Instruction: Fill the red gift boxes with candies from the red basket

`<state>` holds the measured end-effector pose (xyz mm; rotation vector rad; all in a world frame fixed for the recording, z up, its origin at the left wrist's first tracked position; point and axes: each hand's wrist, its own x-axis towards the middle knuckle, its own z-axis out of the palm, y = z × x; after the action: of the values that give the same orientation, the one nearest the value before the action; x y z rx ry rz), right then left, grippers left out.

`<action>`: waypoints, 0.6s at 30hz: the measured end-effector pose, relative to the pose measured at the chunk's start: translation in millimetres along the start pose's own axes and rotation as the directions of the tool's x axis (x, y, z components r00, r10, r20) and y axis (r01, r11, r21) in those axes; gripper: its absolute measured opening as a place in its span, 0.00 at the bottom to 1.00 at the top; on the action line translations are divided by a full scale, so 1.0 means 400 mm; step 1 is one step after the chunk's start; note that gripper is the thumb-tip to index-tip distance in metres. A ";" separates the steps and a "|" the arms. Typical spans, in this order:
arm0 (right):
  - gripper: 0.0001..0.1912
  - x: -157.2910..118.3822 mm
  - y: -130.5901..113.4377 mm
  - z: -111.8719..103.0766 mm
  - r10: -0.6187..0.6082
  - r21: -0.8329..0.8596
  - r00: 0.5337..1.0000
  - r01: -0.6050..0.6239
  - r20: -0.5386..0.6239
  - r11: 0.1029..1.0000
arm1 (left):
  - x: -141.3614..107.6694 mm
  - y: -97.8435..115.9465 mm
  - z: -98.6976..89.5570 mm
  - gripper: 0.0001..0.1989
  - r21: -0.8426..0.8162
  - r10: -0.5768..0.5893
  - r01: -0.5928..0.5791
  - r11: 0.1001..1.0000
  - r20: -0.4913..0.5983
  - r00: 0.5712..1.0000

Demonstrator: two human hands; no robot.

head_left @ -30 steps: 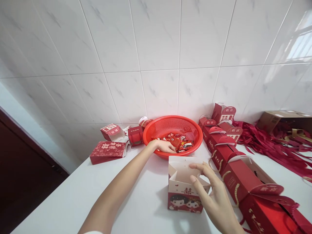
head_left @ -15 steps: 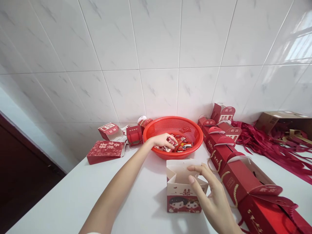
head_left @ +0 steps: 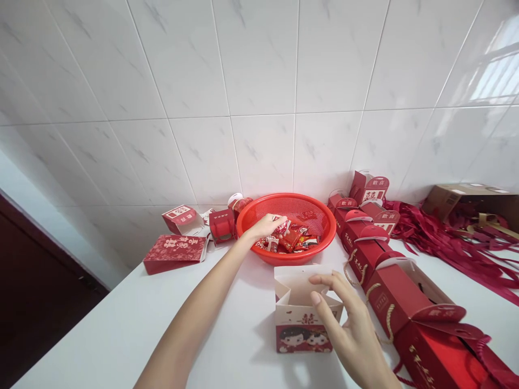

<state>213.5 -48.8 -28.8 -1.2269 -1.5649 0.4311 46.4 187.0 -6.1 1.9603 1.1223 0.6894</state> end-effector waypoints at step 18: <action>0.09 0.001 -0.002 0.001 -0.012 -0.020 1.000 0.012 -0.007 1.000 | -0.019 0.006 -0.003 0.13 0.489 -0.141 -0.067 0.870 0.377 0.916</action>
<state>212.8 -48.7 -28.2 -1.2321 -1.5730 0.4041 43.1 180.1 -3.9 2.3548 1.1416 -0.0573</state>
